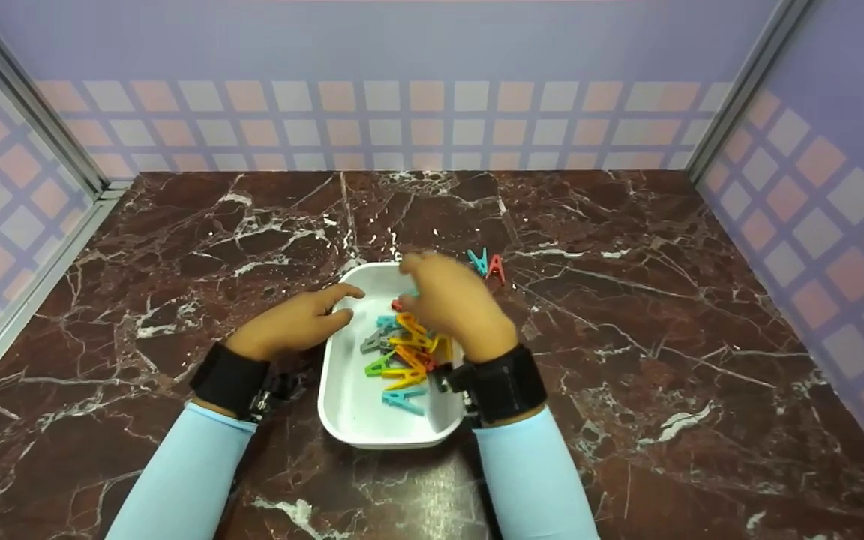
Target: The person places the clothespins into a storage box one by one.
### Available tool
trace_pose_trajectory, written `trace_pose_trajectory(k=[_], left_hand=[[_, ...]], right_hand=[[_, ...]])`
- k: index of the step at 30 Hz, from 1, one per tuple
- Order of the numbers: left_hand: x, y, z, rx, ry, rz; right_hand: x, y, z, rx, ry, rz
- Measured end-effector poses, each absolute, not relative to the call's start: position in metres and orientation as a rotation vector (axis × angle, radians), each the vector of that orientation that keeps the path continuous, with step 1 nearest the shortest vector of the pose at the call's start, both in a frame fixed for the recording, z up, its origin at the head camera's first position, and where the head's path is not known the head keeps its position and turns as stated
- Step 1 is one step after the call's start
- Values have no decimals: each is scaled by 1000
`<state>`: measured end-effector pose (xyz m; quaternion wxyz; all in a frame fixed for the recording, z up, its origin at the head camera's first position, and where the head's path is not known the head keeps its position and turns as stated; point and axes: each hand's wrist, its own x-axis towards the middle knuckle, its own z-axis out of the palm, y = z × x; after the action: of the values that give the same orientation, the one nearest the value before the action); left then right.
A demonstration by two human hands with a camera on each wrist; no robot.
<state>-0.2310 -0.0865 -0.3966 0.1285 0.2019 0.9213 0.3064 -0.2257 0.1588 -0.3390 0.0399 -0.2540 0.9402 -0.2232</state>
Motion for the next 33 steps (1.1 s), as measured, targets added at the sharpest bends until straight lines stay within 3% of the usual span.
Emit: trace_pose_trajectory(k=[12,26,33], left_hand=[[-232,-88,-397,564,2685,886],[-232,-84,-399,562,2671,907],[-232,-87,-397,569,2666,895]], right_hand=[[-262,214,-357,-494,3093,-819],[-294,219,-415,-429,2862,-626],[-295,218,-420,-443,2845,-620]])
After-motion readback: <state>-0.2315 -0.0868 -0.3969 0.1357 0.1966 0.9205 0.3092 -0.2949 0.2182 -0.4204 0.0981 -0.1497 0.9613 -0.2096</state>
